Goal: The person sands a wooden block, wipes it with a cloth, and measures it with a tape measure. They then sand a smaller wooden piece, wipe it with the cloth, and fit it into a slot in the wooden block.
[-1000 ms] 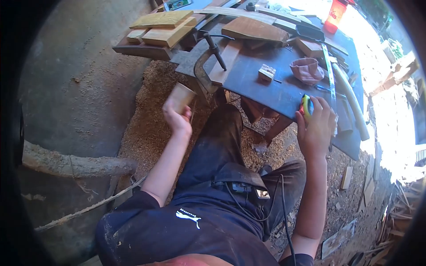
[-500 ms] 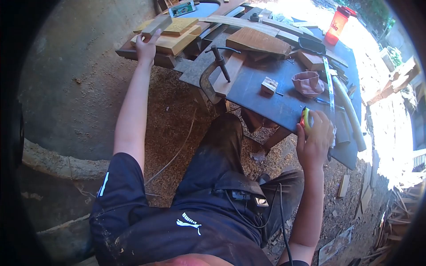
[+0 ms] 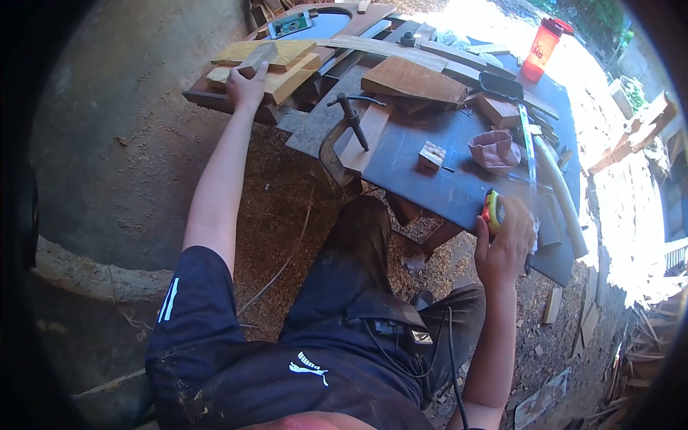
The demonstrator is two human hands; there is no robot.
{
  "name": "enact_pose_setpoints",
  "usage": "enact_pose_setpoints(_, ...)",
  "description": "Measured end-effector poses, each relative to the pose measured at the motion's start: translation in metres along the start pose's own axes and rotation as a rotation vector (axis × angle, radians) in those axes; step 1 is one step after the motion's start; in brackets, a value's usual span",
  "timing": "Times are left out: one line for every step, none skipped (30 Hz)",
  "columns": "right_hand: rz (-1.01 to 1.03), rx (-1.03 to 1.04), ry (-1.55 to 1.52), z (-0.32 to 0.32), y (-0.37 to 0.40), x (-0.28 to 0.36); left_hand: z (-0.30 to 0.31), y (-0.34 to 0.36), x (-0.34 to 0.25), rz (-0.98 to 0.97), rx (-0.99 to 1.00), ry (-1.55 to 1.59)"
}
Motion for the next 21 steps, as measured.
enact_pose_setpoints(0.002, 0.001, 0.001, 0.0, 0.0, 0.0, 0.006, -0.003, 0.008, 0.079, 0.0, -0.051)
enact_pose_setpoints(0.004, 0.0, 0.002, -0.001, -0.001, 0.0, 0.012, -0.006, 0.015, 0.16, -0.002, -0.103)
enact_pose_setpoints(0.007, -0.002, 0.004, -0.001, 0.0, 0.0, 0.019, -0.008, 0.023, 0.214, -0.039, -0.117)
enact_pose_setpoints(0.008, -0.004, 0.005, -0.002, 0.0, -0.001, 0.023, -0.009, 0.031, 0.225, -0.043, -0.103)
enact_pose_setpoints(0.01, -0.006, 0.005, -0.002, 0.0, -0.001, 0.027, -0.011, 0.04, 0.234, -0.044, -0.089)
enact_pose_setpoints(0.011, -0.007, 0.004, -0.002, -0.001, 0.0, 0.03, -0.014, 0.051, 0.242, -0.045, -0.076)
enact_pose_setpoints(0.01, -0.008, 0.001, -0.002, 0.0, 0.0, 0.031, -0.017, 0.056, 0.139, -0.079, -0.082)
enact_pose_setpoints(0.006, -0.009, 0.008, -0.002, 0.0, 0.001, 0.027, -0.02, 0.061, 0.094, -0.031, -0.049)
enact_pose_setpoints(0.004, -0.01, 0.014, -0.002, -0.001, 0.002, 0.03, -0.017, 0.057, 0.05, 0.016, -0.017)
enact_pose_setpoints(0.003, -0.009, 0.02, -0.002, -0.001, 0.002, 0.032, -0.014, 0.051, 0.008, 0.063, 0.015)
enact_pose_setpoints(0.005, -0.013, 0.019, -0.002, -0.002, 0.004, 0.03, -0.012, 0.045, 0.012, 0.141, 0.051)
enact_pose_setpoints(0.005, -0.011, 0.02, -0.003, -0.002, 0.004, 0.029, -0.01, 0.039, -0.023, 0.164, 0.062)
enact_pose_setpoints(0.004, -0.011, 0.021, -0.003, -0.002, 0.003, 0.028, -0.009, 0.035, -0.057, 0.19, 0.048)
enact_pose_setpoints(0.001, -0.011, 0.025, -0.004, -0.002, 0.003, 0.028, -0.009, 0.031, -0.092, 0.218, 0.036)
enact_pose_setpoints(0.01, -0.015, 0.032, -0.003, -0.003, 0.004, 0.025, -0.011, 0.035, -0.063, 0.268, 0.013)
enact_pose_setpoints(0.012, -0.013, 0.029, -0.004, -0.002, 0.004, 0.023, -0.014, 0.037, -0.035, 0.318, -0.008)
enact_pose_setpoints(0.013, -0.013, 0.026, -0.004, -0.002, 0.004, 0.02, -0.015, 0.039, -0.01, 0.366, -0.027)
enact_pose_setpoints(0.013, -0.015, 0.024, -0.003, -0.002, 0.004, 0.02, -0.015, 0.04, -0.038, 0.365, -0.013)
enact_pose_setpoints(0.012, -0.018, 0.031, -0.003, -0.002, 0.003, 0.022, -0.013, 0.038, -0.067, 0.364, 0.002)
enact_pose_setpoints(0.008, -0.02, 0.038, -0.003, -0.002, 0.004, 0.022, -0.011, 0.037, -0.097, 0.364, 0.016)
enact_pose_setpoints(0.004, -0.021, 0.045, -0.002, -0.002, 0.004, 0.023, -0.008, 0.035, -0.134, 0.317, 0.001)
Point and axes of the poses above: each hand's wrist, its own y-axis away from the middle knuckle, its own z-axis out of the back of the hand, x = y × z, the point moved 4 cm from there along -y, towards the middle knuckle, and after that the axes turned 9 degrees about x, right-handed, at the moved point
